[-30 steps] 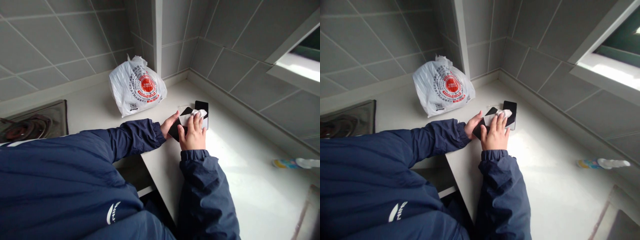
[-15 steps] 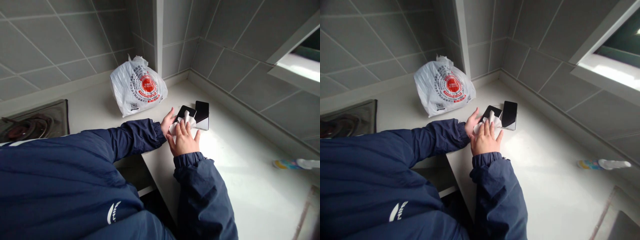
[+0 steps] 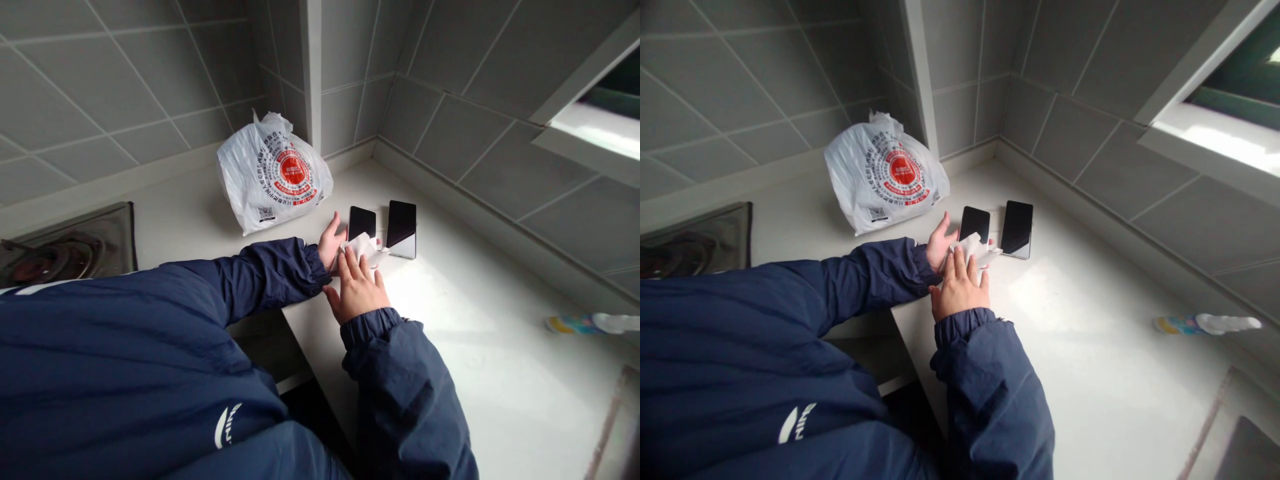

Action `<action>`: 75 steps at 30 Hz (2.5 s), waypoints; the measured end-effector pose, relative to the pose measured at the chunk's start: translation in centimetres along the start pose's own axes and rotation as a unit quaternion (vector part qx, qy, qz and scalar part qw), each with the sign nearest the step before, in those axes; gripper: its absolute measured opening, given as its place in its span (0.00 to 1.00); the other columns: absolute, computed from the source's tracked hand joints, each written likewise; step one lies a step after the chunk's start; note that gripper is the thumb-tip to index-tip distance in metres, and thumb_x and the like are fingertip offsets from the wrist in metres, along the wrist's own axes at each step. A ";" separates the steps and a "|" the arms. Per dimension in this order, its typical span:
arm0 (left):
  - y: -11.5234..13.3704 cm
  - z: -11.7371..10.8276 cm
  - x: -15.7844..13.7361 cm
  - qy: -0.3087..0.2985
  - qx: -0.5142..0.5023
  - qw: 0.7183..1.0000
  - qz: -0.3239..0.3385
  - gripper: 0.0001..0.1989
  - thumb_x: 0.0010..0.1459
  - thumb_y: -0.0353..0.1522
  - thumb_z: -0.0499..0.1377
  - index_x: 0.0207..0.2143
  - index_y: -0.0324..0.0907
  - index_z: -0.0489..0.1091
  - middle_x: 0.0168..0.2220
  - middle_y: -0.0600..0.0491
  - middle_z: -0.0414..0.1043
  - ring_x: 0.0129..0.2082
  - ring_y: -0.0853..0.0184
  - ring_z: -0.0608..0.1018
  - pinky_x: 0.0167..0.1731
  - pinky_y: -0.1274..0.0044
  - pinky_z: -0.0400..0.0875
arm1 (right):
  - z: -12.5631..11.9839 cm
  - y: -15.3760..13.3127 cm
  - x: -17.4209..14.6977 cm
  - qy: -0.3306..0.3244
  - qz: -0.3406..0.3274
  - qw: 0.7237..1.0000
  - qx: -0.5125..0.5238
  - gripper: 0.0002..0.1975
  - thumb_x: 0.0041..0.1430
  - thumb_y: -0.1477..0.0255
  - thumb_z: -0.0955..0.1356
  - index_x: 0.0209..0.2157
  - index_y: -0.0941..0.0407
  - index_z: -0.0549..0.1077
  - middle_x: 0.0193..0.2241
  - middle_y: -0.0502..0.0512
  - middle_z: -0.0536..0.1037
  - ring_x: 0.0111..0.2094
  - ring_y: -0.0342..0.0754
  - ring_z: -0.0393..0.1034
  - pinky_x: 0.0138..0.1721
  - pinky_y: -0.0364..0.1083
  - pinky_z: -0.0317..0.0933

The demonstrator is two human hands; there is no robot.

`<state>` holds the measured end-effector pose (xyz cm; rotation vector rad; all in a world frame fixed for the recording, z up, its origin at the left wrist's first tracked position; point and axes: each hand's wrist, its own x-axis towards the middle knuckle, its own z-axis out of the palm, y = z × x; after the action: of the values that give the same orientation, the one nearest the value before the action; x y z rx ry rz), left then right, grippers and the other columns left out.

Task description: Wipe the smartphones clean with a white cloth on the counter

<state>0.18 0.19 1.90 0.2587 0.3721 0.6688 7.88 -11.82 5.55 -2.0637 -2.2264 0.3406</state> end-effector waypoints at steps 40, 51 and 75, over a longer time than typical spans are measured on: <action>-0.2 -0.3 0.1 -0.025 -0.013 1.000 0.011 0.41 0.68 0.58 0.37 0.57 0.38 0.72 0.42 0.42 0.79 0.45 0.53 0.82 0.55 0.60 0.71 | 1.2 5.6 3.3 0.219 -0.075 0.971 0.054 0.13 0.60 0.76 0.71 0.47 0.55 0.77 0.47 0.58 0.83 0.46 0.57 0.77 0.43 0.51 0.71; -0.6 -0.2 0.4 0.063 0.000 0.998 0.015 0.33 0.71 0.52 0.42 0.53 0.35 0.73 0.34 0.44 0.78 0.33 0.59 0.82 0.35 0.73 0.74 | 2.1 5.1 3.3 0.252 -0.104 0.961 0.053 0.11 0.64 0.65 0.72 0.47 0.51 0.81 0.56 0.53 0.80 0.52 0.57 0.75 0.51 0.53 0.68; -0.8 -1.4 0.8 0.025 0.031 0.998 -0.052 0.41 0.67 0.59 0.38 0.47 0.34 0.74 0.32 0.42 0.78 0.30 0.59 0.81 0.34 0.72 0.75 | 1.9 7.4 3.6 0.214 -0.149 0.963 0.070 0.14 0.67 0.64 0.69 0.51 0.50 0.80 0.58 0.51 0.78 0.57 0.56 0.72 0.57 0.55 0.68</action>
<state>0.65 0.28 0.20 0.2807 0.4514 0.5631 14.39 -7.97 1.77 -1.5212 -2.1239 0.0189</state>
